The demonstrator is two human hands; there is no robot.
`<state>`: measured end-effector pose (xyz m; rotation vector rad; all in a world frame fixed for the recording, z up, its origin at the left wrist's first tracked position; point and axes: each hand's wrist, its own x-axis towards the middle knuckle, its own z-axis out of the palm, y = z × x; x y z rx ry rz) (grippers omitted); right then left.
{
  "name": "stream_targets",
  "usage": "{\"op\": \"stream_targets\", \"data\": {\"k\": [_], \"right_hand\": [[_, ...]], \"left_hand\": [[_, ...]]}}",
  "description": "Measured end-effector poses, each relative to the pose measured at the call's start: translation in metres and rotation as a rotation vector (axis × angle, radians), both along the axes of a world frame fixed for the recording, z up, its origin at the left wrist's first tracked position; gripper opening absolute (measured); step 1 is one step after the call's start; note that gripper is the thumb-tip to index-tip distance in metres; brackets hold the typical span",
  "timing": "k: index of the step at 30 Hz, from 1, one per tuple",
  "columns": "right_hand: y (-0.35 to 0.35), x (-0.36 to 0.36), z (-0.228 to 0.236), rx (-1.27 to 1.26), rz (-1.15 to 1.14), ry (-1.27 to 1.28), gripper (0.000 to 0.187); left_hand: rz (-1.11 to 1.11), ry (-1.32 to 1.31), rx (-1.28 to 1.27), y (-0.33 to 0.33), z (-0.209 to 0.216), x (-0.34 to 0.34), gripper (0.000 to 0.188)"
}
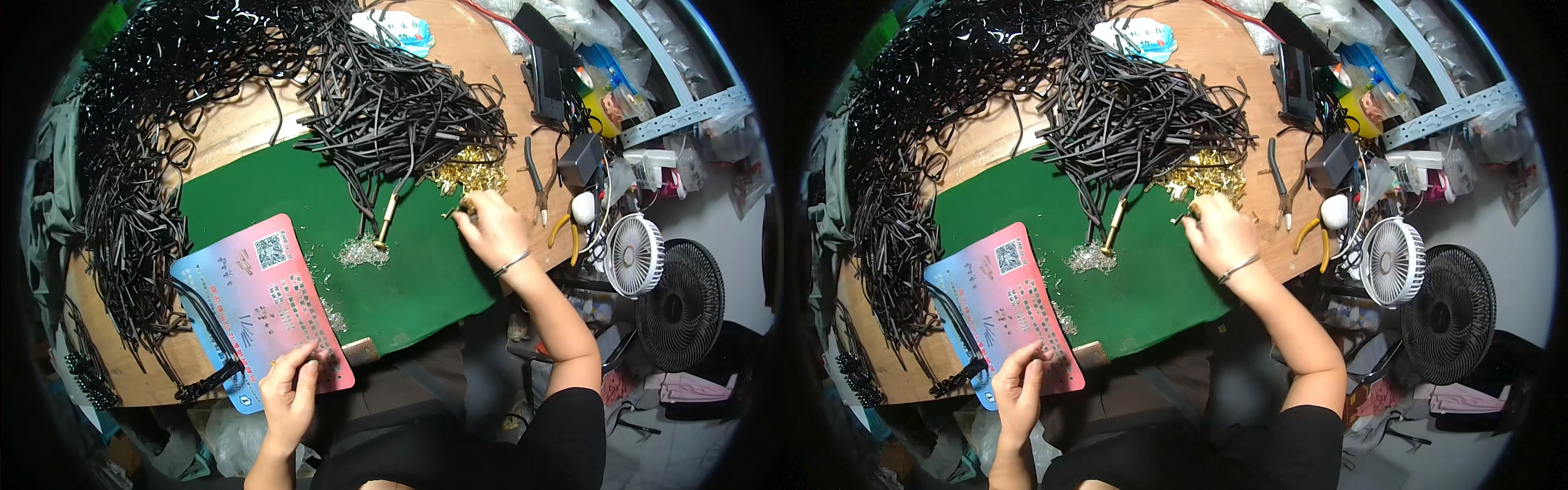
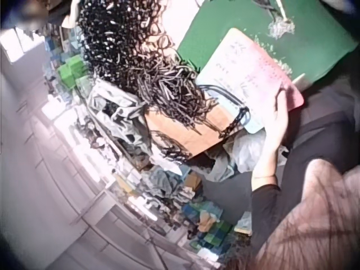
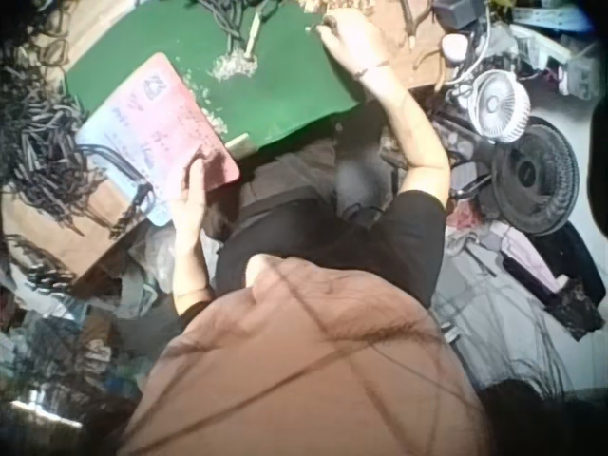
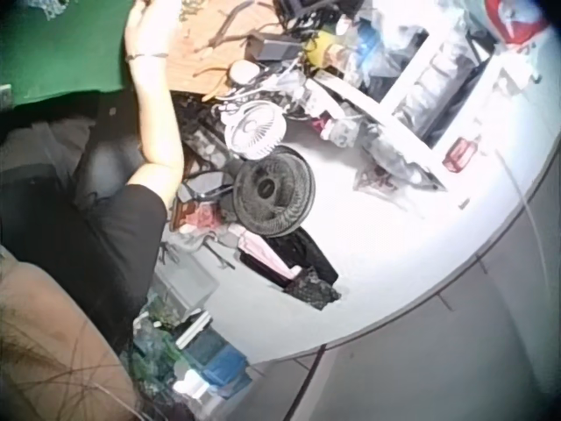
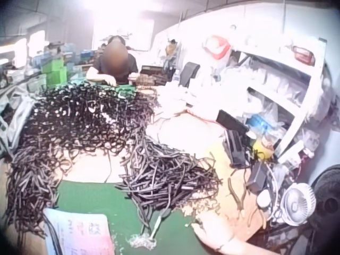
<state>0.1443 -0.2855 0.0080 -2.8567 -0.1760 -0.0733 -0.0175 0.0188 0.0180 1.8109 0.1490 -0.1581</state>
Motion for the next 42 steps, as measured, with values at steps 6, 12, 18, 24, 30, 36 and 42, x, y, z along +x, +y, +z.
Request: {"op": "stream_targets", "data": {"k": [6,12,18,24,30,36,42], "right_hand": [[0.006,-0.002,0.0,-0.257,0.353,-0.215,0.012],[0.019,0.014,-0.012,-0.432,0.508,-0.283,0.008],[0.042,-0.016,0.051,0.205,0.468,0.042,0.015],[0.096,-0.057,0.045,0.735,0.482,0.579,0.01],[0.109,-0.068,0.035,0.94,0.438,0.696,0.007],[0.107,-0.07,0.03,0.91,0.457,0.673,0.009],[0.097,-0.061,0.039,1.184,0.212,1.119,0.015]], "left_hand": [[-0.004,0.056,-0.187,-0.025,0.007,0.016,0.019],[-0.077,0.11,-0.144,-0.024,0.009,0.014,0.021],[0.018,0.206,-0.448,-0.018,-0.003,0.0,0.026],[-0.185,0.398,-0.58,-0.044,0.003,0.01,0.027],[-0.095,0.51,-0.836,-0.032,-0.002,0.01,0.023],[-0.111,0.471,-0.685,-0.036,0.003,0.007,0.024],[-0.167,0.586,-0.873,-0.024,0.01,0.009,0.028]]}}
